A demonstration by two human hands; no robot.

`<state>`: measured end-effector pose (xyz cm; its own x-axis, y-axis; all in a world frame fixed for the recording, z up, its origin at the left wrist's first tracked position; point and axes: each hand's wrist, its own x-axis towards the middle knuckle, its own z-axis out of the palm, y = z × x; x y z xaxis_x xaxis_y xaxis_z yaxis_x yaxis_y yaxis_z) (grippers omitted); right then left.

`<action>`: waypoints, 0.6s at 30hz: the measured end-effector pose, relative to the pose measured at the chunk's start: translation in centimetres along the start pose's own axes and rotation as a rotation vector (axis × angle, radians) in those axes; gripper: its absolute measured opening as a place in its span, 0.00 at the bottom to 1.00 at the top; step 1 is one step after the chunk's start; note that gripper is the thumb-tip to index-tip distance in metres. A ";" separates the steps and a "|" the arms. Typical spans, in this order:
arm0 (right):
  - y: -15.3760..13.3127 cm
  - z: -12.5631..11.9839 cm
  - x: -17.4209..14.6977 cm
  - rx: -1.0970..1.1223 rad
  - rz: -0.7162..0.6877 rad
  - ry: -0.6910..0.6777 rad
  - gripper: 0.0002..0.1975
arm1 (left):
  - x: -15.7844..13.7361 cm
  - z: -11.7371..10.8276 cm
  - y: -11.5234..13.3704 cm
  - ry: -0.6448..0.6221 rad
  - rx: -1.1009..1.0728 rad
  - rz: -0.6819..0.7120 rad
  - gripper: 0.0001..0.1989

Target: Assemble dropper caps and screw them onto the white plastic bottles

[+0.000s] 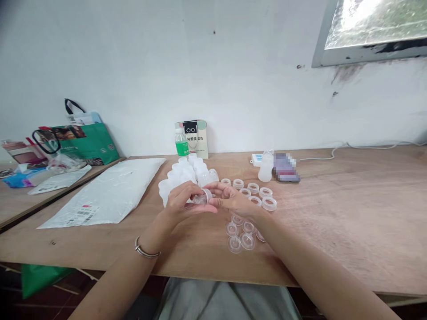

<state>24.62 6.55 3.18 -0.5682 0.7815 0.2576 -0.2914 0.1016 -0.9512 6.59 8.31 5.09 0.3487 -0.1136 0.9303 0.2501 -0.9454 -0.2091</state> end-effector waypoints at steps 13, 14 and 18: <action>1.2 0.6 0.2 0.113 0.063 0.035 0.15 | 0.2 0.1 -0.2 0.028 0.004 -0.278 0.24; 1.2 0.7 0.2 0.121 0.071 0.038 0.14 | 0.2 0.1 -0.2 0.025 -0.005 -0.296 0.24; 1.5 0.8 0.4 0.114 0.046 0.113 0.09 | 0.0 0.3 0.1 -0.005 -0.040 -0.297 0.19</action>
<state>23.31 6.55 1.99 -0.4946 0.8487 0.1874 -0.3559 -0.0011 -0.9345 6.84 8.28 4.96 0.2704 0.1711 0.9474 0.3059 -0.9484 0.0839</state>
